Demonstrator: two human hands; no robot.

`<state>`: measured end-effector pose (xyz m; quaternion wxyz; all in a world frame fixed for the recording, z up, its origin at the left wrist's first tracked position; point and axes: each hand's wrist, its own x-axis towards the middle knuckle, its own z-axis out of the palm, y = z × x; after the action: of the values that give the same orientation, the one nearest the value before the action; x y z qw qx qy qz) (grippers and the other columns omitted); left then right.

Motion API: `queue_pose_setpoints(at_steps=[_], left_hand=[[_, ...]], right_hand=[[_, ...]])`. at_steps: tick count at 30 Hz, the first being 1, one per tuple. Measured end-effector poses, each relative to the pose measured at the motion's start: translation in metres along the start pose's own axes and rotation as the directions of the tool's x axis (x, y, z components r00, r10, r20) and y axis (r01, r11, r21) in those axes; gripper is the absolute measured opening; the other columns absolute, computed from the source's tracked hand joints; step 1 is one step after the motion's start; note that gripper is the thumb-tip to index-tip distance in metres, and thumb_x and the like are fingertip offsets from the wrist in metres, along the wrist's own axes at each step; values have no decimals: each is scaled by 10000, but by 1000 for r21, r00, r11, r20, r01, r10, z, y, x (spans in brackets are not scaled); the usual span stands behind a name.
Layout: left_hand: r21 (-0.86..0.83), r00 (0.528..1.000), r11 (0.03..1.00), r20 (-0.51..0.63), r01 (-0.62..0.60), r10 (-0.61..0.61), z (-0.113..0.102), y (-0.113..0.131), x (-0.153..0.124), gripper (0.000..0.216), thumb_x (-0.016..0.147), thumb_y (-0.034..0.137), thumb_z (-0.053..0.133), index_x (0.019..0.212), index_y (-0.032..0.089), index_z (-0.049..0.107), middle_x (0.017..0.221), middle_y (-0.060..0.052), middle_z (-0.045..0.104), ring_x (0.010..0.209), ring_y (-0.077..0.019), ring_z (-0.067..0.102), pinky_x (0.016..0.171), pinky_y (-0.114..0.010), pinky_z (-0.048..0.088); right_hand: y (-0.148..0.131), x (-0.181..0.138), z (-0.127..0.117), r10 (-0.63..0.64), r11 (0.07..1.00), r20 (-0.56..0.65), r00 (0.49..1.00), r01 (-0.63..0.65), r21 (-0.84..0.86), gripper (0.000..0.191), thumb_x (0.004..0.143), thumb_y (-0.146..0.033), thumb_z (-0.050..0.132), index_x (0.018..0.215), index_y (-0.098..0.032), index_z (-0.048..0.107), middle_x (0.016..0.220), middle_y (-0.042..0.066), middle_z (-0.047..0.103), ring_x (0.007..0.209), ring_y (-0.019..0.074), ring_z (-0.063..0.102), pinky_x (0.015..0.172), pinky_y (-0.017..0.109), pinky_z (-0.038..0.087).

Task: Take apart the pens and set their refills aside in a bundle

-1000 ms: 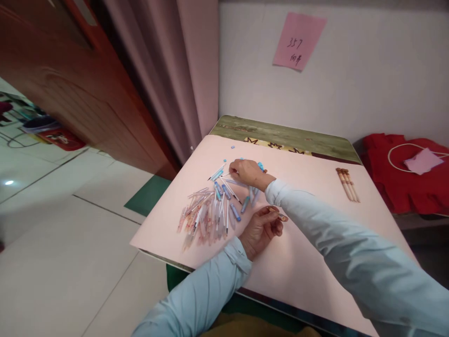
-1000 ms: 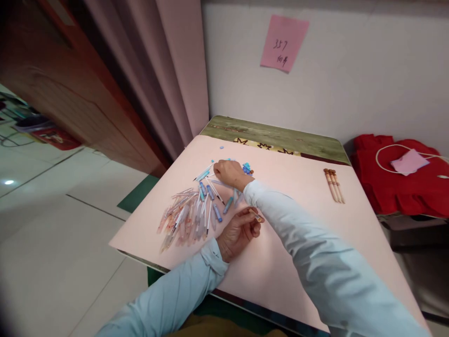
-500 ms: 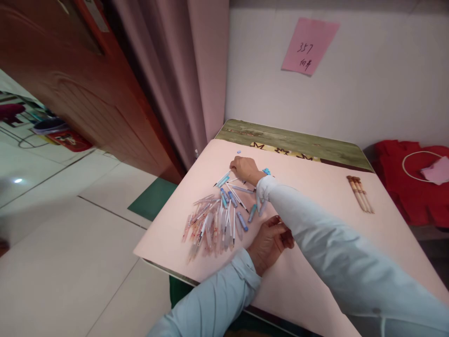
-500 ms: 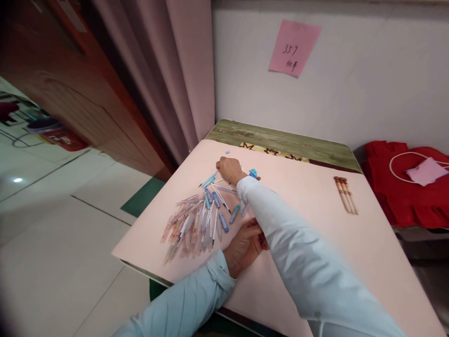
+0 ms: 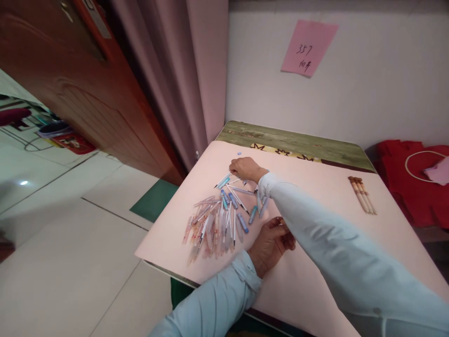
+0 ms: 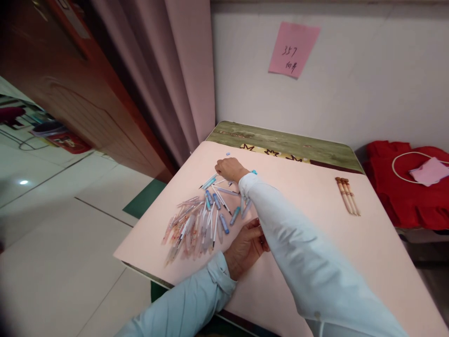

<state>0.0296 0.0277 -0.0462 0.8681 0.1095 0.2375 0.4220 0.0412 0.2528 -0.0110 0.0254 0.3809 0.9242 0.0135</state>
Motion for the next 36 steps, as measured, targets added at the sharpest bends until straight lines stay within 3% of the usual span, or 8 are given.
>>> queue_pose_setpoints(at_steps=[6, 10, 13, 15, 18, 20, 26, 36], left_hand=[[-15, 998, 1000, 66, 22, -21, -1, 4, -3, 237, 676, 224, 791, 801, 142, 608, 703, -37, 672, 520, -97, 558, 524, -234, 370], [-46, 998, 998, 52, 34, -32, 1, 7, -4, 239, 680, 202, 794, 836, 139, 624, 748, -57, 696, 545, -85, 560, 552, -211, 394], [-80, 999, 997, 37, 13, -10, 3, 8, -4, 230, 696, 205, 791, 846, 135, 632, 741, -43, 684, 561, -75, 557, 559, -193, 404], [-101, 1000, 995, 28, -2, 5, 4, 8, -3, 216, 719, 210, 779, 862, 134, 637, 747, -33, 674, 578, -68, 555, 566, -181, 411], [-101, 1000, 995, 4, -3, 3, 5, 8, -2, 214, 732, 206, 770, 889, 137, 642, 756, -18, 660, 590, -63, 550, 567, -174, 415], [-74, 1000, 997, -2, -2, 2, 6, 8, 0, 225, 722, 197, 776, 895, 142, 642, 751, -9, 649, 587, -67, 547, 561, -180, 415], [5, 997, 1000, 75, -16, 16, 6, 6, 2, 175, 789, 208, 725, 929, 153, 636, 750, 1, 612, 612, -77, 542, 573, -192, 424], [151, 991, 985, 116, -82, 64, 11, 2, -1, 186, 781, 187, 728, 930, 151, 622, 755, -6, 620, 647, -88, 564, 605, -195, 437]], right_hand=[[-7, -23, -21, -73, 994, -108, 991, 64, -85, 275, 955, -114, 392, 1065, -64, 639, 1070, 190, 643, 911, 238, 606, 780, 332, 387], [-17, -85, -48, 189, 980, -363, 912, -151, 131, 182, 925, -218, 489, 929, -143, 655, 940, 97, 673, 800, 200, 601, 684, 288, 381], [-35, -154, -57, 500, 820, -399, 769, -273, 502, 96, 852, -244, 569, 817, -185, 637, 736, 6, 631, 645, 137, 548, 627, 247, 380], [-50, -201, -54, 657, 647, -317, 684, -296, 703, 117, 854, -276, 556, 797, -191, 614, 644, -23, 565, 561, 116, 485, 557, 228, 366], [-74, -256, -42, 758, 442, -158, 633, -320, 838, 128, 849, -282, 530, 769, -196, 582, 614, -35, 526, 528, 109, 449, 511, 220, 349], [-89, -276, -36, 773, 391, -79, 629, -374, 841, 121, 835, -271, 525, 754, -200, 580, 595, -39, 522, 515, 109, 449, 501, 221, 339], [-112, -287, -35, 796, 382, -17, 605, -480, 790, 133, 821, -297, 540, 728, -228, 603, 596, -26, 593, 504, 127, 495, 495, 235, 344], [-108, -289, -30, 816, 342, 29, 577, -524, 780, 156, 809, -339, 595, 708, -247, 671, 636, -6, 688, 561, 159, 596, 547, 248, 399]])
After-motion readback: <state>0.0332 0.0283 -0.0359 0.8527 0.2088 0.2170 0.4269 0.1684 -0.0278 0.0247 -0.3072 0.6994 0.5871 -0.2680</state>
